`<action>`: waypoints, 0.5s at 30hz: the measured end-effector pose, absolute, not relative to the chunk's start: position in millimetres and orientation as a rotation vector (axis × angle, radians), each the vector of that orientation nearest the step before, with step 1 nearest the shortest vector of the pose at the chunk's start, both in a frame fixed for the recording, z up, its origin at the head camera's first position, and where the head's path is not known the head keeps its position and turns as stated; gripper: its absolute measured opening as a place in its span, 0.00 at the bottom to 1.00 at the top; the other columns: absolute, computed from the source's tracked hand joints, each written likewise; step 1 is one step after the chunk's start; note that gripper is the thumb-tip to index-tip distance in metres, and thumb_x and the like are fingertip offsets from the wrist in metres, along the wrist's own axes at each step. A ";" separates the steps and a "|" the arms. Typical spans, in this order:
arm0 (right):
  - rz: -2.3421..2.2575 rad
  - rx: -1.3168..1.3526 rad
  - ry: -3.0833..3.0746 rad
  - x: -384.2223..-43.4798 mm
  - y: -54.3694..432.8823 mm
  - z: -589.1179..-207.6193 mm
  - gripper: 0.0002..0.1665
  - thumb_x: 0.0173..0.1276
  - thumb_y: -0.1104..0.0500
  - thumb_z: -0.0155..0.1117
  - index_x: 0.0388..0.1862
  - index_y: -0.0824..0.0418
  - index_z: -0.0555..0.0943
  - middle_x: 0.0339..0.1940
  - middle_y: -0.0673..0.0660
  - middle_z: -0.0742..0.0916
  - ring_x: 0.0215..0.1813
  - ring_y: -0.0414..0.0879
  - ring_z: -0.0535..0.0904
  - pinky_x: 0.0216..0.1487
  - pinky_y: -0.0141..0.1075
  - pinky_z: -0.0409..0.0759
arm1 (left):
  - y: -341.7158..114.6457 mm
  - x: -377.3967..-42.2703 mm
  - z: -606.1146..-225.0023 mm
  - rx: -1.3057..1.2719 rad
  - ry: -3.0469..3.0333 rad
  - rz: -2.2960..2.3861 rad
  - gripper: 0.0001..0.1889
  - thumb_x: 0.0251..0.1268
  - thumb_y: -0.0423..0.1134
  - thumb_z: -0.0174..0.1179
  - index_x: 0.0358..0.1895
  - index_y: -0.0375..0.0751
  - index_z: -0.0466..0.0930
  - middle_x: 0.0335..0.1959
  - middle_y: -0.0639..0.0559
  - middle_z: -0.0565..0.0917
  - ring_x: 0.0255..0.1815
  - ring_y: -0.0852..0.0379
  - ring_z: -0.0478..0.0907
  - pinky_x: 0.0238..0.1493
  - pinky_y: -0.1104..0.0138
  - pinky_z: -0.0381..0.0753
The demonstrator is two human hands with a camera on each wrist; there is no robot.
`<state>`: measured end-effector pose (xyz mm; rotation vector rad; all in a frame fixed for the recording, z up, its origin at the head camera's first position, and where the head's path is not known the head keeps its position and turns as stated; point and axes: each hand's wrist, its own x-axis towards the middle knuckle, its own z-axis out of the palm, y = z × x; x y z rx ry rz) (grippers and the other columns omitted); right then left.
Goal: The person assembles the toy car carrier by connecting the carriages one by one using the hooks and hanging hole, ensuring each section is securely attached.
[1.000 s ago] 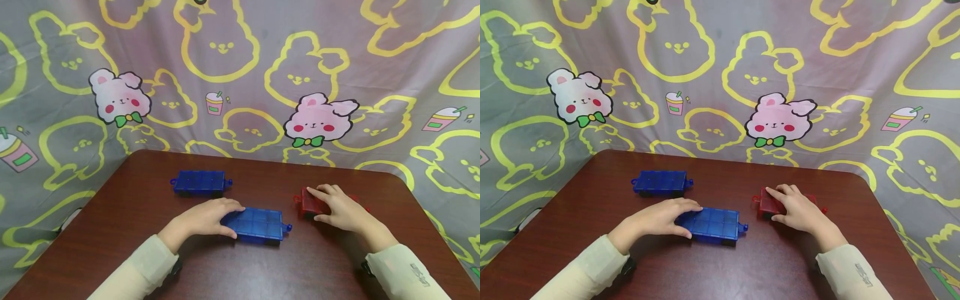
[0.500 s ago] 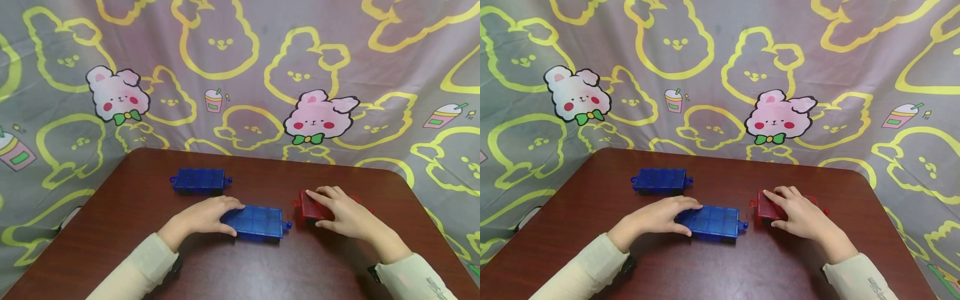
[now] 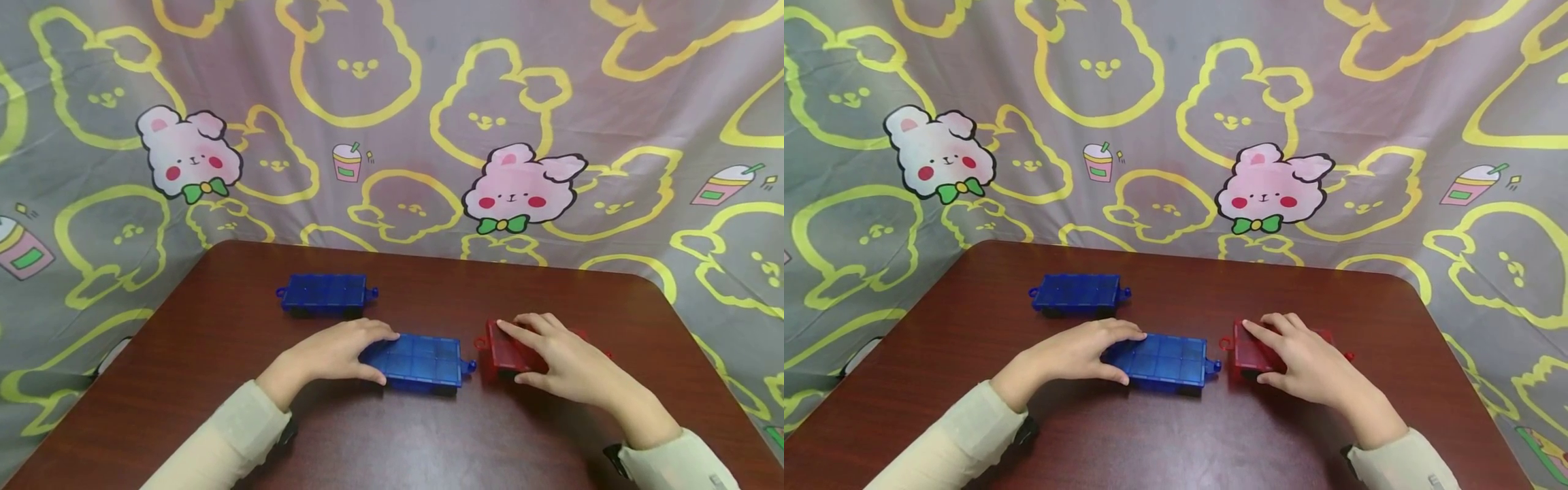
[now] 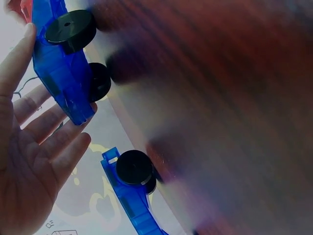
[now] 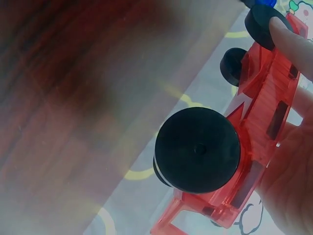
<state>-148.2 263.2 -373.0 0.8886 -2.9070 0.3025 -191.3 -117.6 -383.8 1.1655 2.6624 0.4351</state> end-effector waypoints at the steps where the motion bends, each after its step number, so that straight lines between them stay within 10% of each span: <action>1: 0.301 0.893 -2.907 -147.1 262.6 -373.5 0.50 0.48 0.47 0.82 0.72 0.49 0.72 0.60 0.57 0.79 0.59 0.51 0.72 0.40 0.41 0.86 | -117.6 -191.2 -384.0 1.170 2.663 0.439 0.38 0.56 0.59 0.70 0.68 0.45 0.74 0.69 0.47 0.75 0.71 0.50 0.70 0.72 0.54 0.70; 15: 0.264 0.909 -2.919 -137.0 256.3 -380.4 0.50 0.48 0.45 0.82 0.72 0.48 0.72 0.59 0.56 0.79 0.58 0.50 0.73 0.39 0.39 0.86 | -118.1 -192.3 -384.8 1.169 2.664 0.441 0.39 0.56 0.61 0.69 0.69 0.46 0.73 0.69 0.48 0.75 0.72 0.50 0.70 0.73 0.54 0.69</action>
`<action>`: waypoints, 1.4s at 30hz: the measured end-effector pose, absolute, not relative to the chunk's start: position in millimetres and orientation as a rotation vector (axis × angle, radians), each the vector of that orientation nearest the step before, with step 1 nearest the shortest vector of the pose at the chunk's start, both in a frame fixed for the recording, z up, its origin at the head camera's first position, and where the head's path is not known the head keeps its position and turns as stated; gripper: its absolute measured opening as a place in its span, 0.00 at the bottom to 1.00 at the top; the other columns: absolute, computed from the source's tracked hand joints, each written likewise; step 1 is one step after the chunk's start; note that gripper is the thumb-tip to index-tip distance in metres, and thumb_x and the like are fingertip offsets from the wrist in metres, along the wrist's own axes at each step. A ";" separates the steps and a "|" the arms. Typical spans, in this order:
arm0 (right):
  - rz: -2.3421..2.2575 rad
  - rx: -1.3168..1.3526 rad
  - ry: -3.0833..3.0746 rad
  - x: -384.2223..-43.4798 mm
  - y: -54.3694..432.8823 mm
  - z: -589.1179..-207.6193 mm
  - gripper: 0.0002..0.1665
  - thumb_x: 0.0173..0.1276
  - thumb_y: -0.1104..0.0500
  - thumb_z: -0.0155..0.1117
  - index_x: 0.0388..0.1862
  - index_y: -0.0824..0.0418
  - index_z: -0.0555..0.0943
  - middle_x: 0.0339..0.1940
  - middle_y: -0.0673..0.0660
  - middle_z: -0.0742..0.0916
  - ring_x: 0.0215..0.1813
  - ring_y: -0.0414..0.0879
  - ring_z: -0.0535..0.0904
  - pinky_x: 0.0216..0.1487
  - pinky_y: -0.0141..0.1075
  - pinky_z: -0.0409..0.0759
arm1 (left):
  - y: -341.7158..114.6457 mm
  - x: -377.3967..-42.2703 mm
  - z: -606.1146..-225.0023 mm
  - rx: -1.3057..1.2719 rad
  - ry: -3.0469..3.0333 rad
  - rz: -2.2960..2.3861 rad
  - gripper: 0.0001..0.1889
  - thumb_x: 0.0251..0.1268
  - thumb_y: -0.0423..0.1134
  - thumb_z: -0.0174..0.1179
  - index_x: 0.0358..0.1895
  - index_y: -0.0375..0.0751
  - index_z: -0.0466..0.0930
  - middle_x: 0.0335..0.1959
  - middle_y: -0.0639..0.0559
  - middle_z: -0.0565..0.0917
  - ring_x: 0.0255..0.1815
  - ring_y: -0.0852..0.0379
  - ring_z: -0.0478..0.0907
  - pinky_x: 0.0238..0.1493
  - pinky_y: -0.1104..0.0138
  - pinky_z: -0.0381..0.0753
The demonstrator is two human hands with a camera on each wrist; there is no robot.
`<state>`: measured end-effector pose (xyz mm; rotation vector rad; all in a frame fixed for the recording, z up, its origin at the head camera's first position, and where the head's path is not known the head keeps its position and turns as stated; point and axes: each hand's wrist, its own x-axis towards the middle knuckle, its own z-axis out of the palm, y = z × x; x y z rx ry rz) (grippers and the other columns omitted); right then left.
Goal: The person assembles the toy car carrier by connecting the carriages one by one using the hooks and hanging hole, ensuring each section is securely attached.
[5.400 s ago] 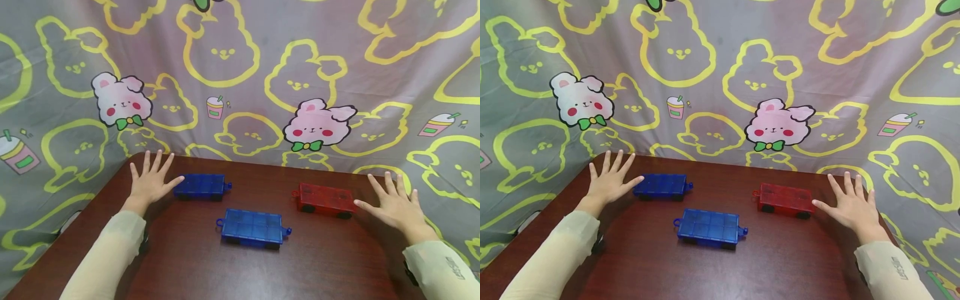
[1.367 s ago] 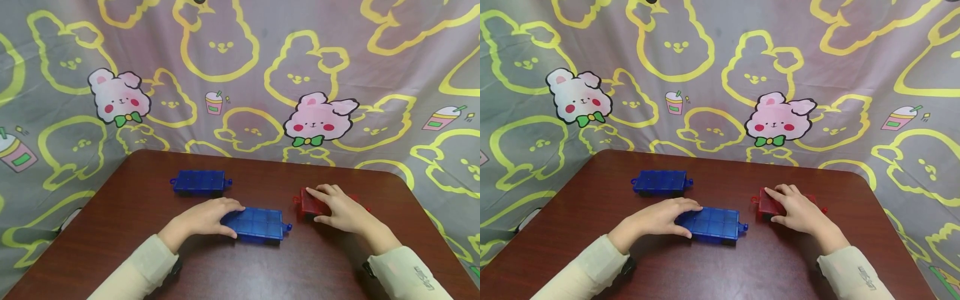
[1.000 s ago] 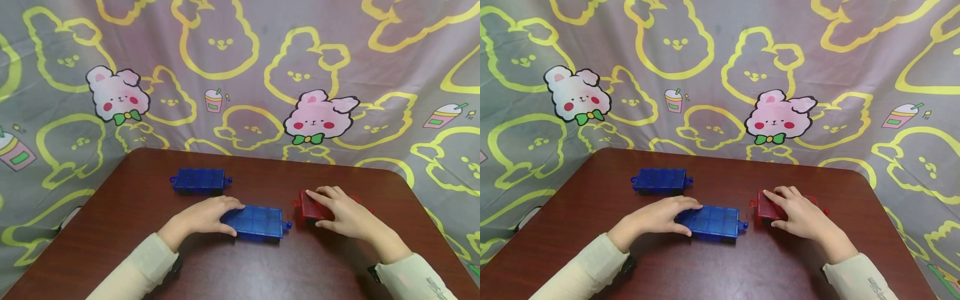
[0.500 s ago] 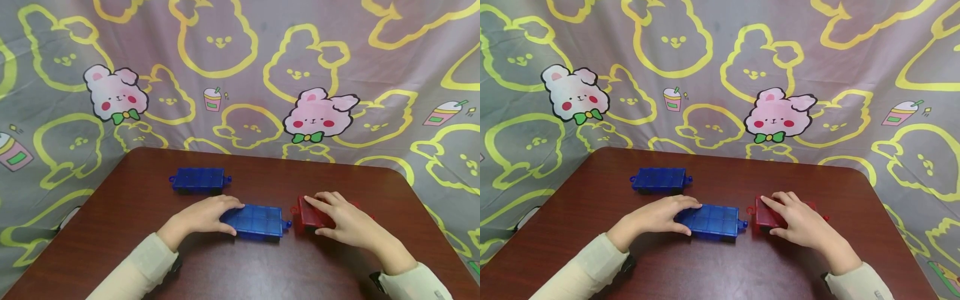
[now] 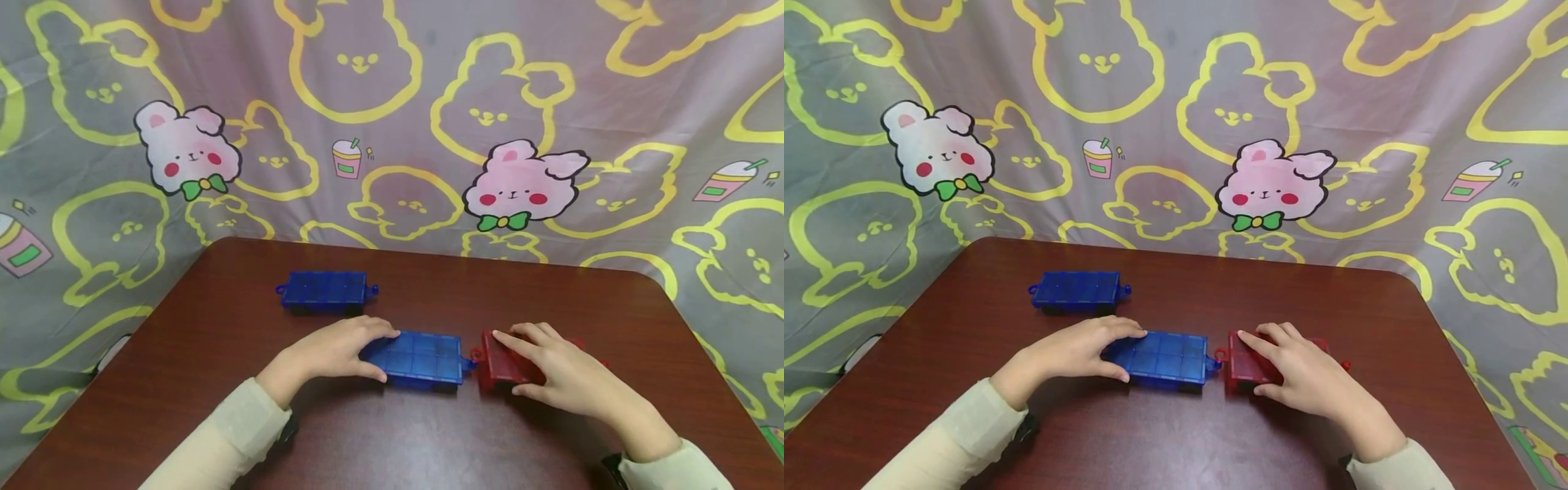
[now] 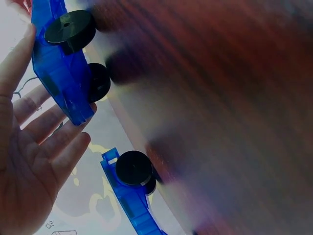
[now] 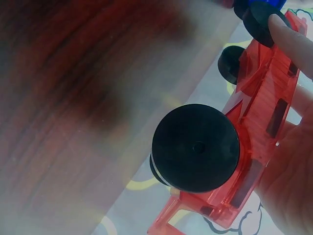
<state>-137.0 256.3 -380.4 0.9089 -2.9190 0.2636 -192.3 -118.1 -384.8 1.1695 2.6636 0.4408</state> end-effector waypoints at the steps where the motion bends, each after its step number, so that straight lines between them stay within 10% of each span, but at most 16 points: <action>1: 0.262 0.909 -2.921 -136.8 256.2 -380.6 0.50 0.48 0.45 0.82 0.72 0.48 0.72 0.59 0.56 0.79 0.58 0.50 0.73 0.39 0.39 0.86 | -118.2 -192.4 -384.8 1.172 2.664 0.442 0.39 0.56 0.61 0.69 0.69 0.46 0.74 0.69 0.47 0.75 0.72 0.50 0.70 0.72 0.53 0.69; 42: 0.223 0.928 -2.965 -138.9 256.7 -393.9 0.52 0.49 0.42 0.81 0.74 0.45 0.69 0.59 0.52 0.78 0.58 0.46 0.72 0.42 0.40 0.85 | -117.0 -193.5 -383.5 1.182 2.653 0.442 0.38 0.56 0.60 0.69 0.69 0.45 0.73 0.69 0.47 0.75 0.72 0.49 0.70 0.71 0.53 0.70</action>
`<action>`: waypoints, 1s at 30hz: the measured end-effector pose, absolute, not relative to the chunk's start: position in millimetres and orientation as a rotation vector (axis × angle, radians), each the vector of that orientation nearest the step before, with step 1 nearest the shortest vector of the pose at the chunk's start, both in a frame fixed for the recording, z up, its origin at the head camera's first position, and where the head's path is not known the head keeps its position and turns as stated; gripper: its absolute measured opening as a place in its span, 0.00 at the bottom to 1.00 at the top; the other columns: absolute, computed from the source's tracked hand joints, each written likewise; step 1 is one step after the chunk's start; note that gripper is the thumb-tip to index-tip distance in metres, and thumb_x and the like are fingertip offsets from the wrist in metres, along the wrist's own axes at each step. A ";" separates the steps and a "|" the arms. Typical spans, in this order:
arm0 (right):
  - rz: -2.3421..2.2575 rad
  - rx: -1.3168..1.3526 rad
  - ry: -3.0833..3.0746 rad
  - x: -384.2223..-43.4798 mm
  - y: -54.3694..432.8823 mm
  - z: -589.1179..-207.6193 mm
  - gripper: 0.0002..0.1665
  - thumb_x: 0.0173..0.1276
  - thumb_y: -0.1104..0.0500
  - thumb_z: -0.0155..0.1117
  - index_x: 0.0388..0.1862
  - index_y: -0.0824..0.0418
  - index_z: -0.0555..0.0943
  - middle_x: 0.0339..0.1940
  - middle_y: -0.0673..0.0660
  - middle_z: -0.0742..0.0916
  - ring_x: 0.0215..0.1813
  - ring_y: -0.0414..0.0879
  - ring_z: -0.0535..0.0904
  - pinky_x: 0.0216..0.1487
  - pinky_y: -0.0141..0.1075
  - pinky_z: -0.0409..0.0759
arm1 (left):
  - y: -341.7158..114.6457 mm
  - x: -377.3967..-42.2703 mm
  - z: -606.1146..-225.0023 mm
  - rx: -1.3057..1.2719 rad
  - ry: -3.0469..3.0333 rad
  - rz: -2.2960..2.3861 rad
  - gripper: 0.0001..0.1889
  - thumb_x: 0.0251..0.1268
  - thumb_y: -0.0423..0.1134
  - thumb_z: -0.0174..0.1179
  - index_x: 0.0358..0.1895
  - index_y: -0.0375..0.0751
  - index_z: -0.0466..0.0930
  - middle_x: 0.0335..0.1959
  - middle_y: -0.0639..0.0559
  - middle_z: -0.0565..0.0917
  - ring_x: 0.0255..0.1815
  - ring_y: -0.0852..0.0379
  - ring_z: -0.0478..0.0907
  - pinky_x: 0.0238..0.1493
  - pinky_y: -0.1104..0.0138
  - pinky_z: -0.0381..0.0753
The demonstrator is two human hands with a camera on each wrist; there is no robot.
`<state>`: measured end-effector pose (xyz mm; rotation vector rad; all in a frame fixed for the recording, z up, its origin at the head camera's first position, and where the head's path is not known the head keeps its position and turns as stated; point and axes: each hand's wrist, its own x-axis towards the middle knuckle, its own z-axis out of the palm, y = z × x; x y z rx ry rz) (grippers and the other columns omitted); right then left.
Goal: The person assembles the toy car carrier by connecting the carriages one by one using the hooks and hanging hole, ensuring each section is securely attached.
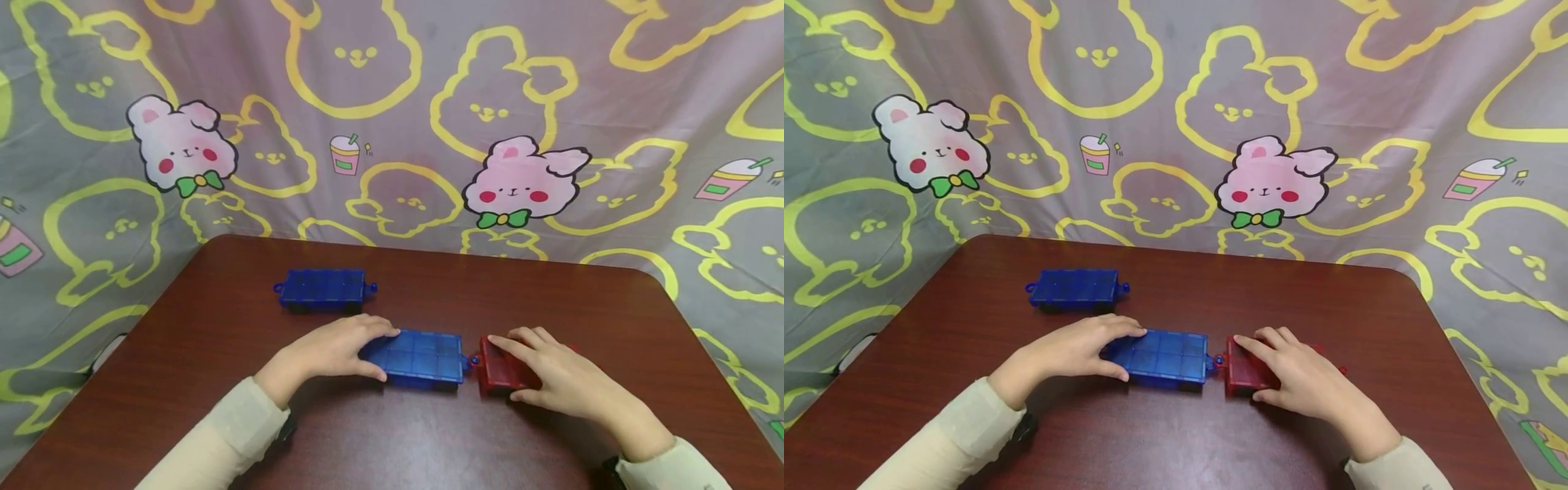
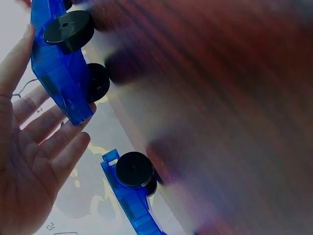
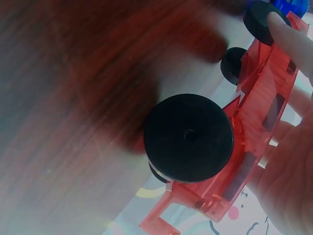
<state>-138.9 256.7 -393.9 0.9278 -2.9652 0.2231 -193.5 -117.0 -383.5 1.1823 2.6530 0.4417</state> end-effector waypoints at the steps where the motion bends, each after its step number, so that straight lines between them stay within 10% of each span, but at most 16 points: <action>1: 0.225 0.929 -2.971 -139.2 256.9 -393.9 0.52 0.49 0.42 0.81 0.74 0.44 0.68 0.59 0.52 0.78 0.58 0.46 0.72 0.41 0.40 0.85 | -116.9 -193.5 -383.1 1.184 2.654 0.441 0.38 0.56 0.60 0.69 0.69 0.45 0.73 0.69 0.47 0.75 0.72 0.49 0.70 0.71 0.53 0.70; 30: 0.522 1.010 -2.982 -166.1 213.0 -374.0 0.47 0.60 0.40 0.73 0.76 0.44 0.66 0.68 0.53 0.76 0.67 0.49 0.70 0.61 0.50 0.80 | -152.5 -205.4 -369.5 1.133 2.778 0.473 0.32 0.69 0.54 0.60 0.71 0.42 0.70 0.70 0.46 0.74 0.73 0.45 0.69 0.72 0.48 0.68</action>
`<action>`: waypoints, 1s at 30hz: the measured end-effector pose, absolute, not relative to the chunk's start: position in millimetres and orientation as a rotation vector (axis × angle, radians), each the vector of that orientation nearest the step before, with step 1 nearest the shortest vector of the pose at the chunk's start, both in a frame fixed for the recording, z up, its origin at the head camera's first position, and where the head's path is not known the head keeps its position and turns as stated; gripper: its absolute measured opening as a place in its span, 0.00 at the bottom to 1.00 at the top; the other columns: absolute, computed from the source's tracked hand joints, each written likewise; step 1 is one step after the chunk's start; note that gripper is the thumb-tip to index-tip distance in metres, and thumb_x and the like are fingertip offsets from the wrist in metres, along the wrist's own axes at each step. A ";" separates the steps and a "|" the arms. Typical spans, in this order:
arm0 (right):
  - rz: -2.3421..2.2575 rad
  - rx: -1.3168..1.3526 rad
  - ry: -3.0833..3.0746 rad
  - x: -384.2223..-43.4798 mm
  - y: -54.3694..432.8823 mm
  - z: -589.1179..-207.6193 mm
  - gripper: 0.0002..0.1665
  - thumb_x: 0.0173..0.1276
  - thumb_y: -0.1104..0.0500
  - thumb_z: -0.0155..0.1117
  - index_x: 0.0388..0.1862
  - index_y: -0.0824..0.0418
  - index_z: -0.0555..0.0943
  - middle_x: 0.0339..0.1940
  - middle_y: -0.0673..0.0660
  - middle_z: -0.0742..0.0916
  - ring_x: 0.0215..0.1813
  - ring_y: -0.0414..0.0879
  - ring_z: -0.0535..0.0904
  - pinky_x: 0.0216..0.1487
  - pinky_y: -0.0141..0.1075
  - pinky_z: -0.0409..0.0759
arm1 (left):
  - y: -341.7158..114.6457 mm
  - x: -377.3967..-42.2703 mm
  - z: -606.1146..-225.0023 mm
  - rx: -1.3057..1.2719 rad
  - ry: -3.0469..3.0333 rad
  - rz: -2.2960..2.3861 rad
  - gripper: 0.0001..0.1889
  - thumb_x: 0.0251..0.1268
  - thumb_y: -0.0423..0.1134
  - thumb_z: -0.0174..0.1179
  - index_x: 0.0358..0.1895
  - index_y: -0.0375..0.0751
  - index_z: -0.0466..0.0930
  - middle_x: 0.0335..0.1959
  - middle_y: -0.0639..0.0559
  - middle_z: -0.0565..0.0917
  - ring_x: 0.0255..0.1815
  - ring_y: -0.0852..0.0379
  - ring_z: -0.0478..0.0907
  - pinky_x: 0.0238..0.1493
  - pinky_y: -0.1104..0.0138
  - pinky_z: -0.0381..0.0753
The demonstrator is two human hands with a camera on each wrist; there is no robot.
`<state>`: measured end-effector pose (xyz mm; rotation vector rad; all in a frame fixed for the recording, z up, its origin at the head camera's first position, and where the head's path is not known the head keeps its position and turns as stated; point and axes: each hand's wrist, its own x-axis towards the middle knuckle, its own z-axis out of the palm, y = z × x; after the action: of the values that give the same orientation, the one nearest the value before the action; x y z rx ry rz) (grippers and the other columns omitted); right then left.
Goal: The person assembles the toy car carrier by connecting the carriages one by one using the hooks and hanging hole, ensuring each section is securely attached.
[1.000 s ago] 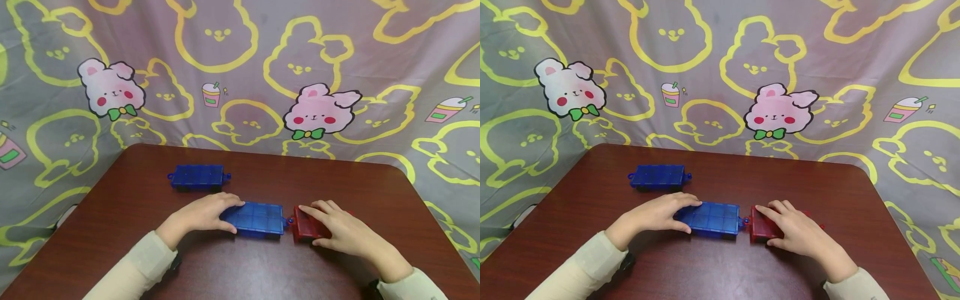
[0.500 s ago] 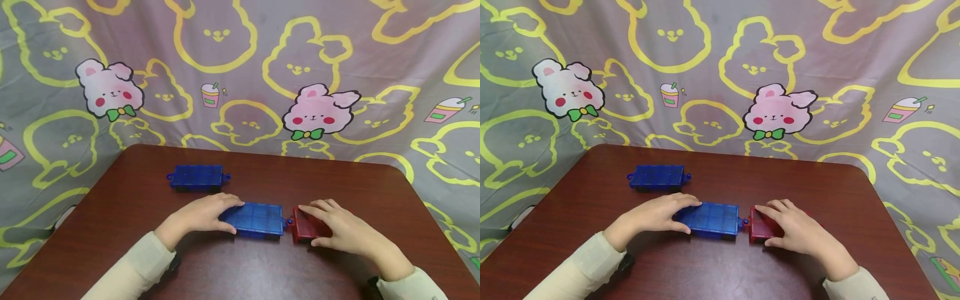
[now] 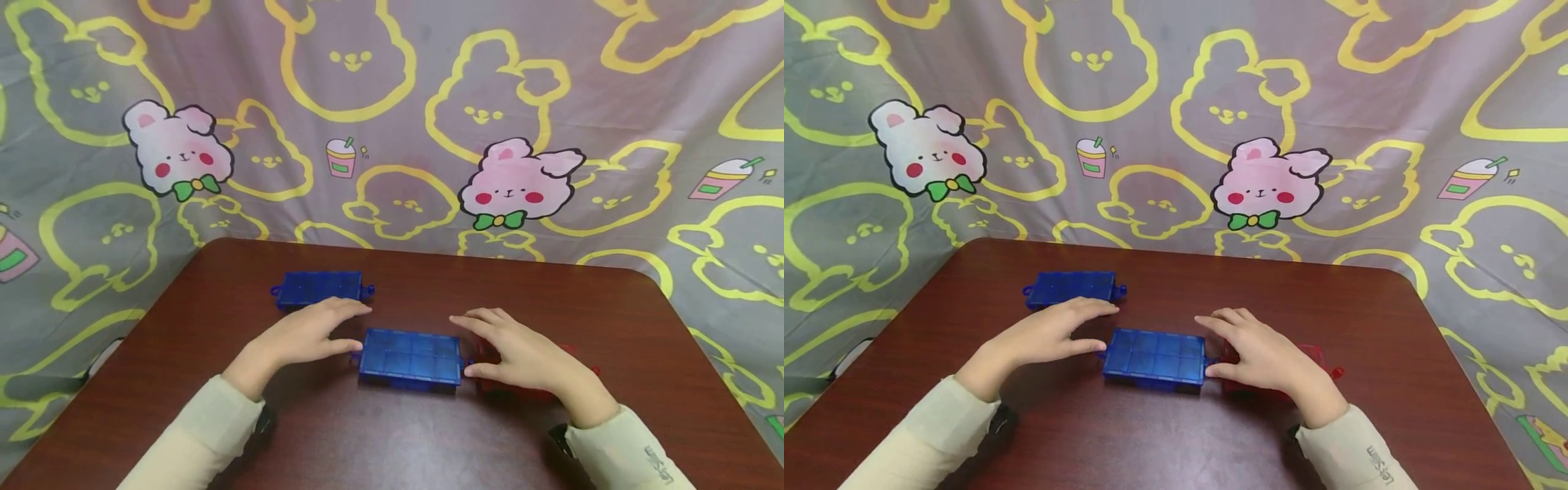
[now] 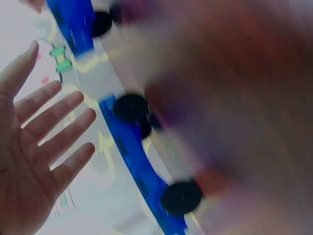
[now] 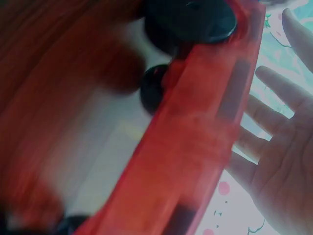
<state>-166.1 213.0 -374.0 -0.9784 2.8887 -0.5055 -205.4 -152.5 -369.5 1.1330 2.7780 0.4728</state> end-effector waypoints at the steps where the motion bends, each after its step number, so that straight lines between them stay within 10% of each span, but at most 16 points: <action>1: -0.519 -0.985 2.879 -167.3 209.6 -373.6 0.47 0.60 0.40 0.73 0.76 0.44 0.66 0.68 0.53 0.76 0.68 0.49 0.70 0.62 0.50 0.79 | -157.2 -208.6 -368.0 1.117 2.797 0.485 0.31 0.69 0.53 0.61 0.71 0.42 0.70 0.70 0.45 0.74 0.73 0.44 0.69 0.72 0.48 0.68; 30: -0.543 -1.029 2.629 -182.3 130.0 -384.2 0.49 0.60 0.37 0.71 0.77 0.46 0.64 0.72 0.56 0.73 0.71 0.53 0.68 0.67 0.52 0.75 | -175.6 -274.1 -375.9 0.840 2.811 0.577 0.41 0.60 0.46 0.71 0.74 0.37 0.64 0.73 0.37 0.68 0.75 0.37 0.63 0.73 0.43 0.64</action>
<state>-182.3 130.0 -384.2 -1.0289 2.6291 -0.5431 -274.1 -175.6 -375.9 0.8397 2.8106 0.5767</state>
